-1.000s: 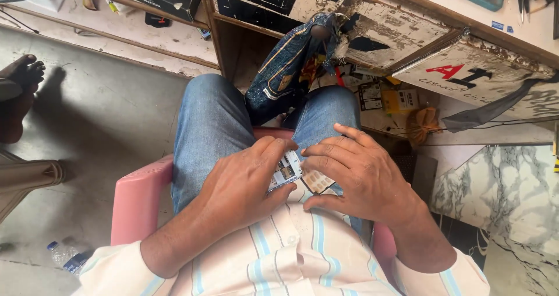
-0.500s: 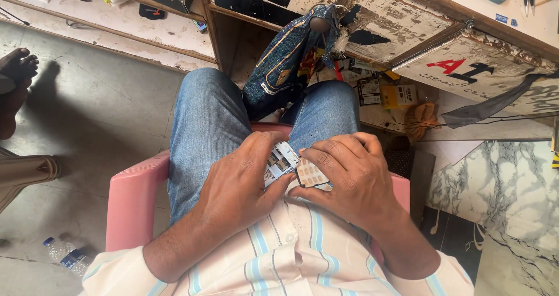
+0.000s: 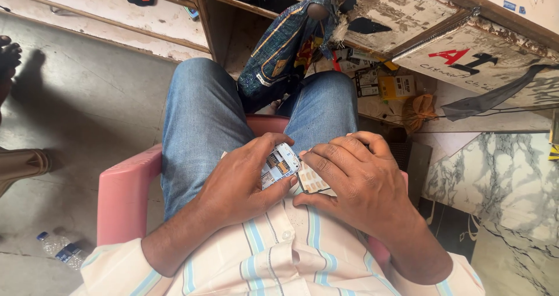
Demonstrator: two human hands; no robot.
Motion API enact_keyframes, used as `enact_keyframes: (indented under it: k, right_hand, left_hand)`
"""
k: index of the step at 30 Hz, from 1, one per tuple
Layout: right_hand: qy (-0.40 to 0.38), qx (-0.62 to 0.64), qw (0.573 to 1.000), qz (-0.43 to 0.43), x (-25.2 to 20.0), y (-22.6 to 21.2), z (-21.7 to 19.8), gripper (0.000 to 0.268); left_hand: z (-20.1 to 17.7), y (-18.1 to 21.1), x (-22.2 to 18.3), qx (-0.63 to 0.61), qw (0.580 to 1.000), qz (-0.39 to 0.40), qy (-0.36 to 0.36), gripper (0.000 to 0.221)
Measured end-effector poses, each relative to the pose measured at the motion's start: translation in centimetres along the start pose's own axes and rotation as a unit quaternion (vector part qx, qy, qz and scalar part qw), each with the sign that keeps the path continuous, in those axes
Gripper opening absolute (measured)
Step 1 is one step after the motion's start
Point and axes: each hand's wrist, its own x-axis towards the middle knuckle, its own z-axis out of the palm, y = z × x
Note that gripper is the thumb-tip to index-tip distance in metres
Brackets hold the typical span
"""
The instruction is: The person disassembles a white feature phone, removes the keypad, and uses a screwdriver and tweezers to adjust internal components. They briefly test a separate black feature phone, then return to the white phone to reassemble it.
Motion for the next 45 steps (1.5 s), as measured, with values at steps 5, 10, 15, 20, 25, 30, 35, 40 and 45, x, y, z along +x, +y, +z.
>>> enact_keyframes:
  k: [5, 10, 15, 20, 25, 30, 35, 40, 45]
  right_hand:
    - [-0.019, -0.012, 1.0, -0.005, 0.3, -0.1, -0.6, 0.063]
    - [-0.031, -0.02, 0.999, -0.006, 0.7, -0.5, -1.3, 0.063]
    - [-0.035, -0.028, 0.999, -0.002, 0.7, -0.2, -2.1, 0.065]
    - [0.025, 0.004, 0.999, 0.02, 0.2, 1.2, -2.7, 0.07]
    - [0.105, 0.031, 0.993, 0.045, 0.9, 2.8, -3.7, 0.067]
    - [0.144, -0.014, 0.987, 0.072, 1.1, 5.6, -4.4, 0.055]
    - [0.18, -0.042, 0.974, 0.132, 2.2, 10.1, -6.1, 0.04]
    - [0.214, -0.108, 0.958, 0.159, 4.9, 17.3, -8.3, 0.014]
    - [0.212, -0.13, 0.95, 0.189, 7.2, 22.9, -9.7, 0.005]
  left_hand:
    - [0.2, -0.3, 0.4, 0.01, 1.0, 0.016, -0.012, 0.053]
    - [0.0, -0.4, 0.5, 0.008, 1.0, 0.028, -0.008, 0.051]
    - [0.0, -0.4, 0.6, 0.003, 1.0, 0.02, 0.003, 0.051]
    - [0.4, -1.4, 0.3, -0.019, 0.998, 0.04, 0.038, 0.05]
    - [-0.9, -0.2, 1.1, 0.007, 0.997, 0.032, 0.076, 0.051]
    - [-1.0, -1.2, 1.8, -0.015, 0.997, 0.002, 0.08, 0.048]
    - [-0.7, -3.9, 2.7, -0.163, 0.982, -0.077, 0.048, 0.04]
    - [0.4, -6.3, 3.5, -0.409, 0.906, -0.101, 0.027, 0.03]
    - [0.7, -7.2, 3.1, -0.456, 0.871, -0.184, 0.008, 0.023]
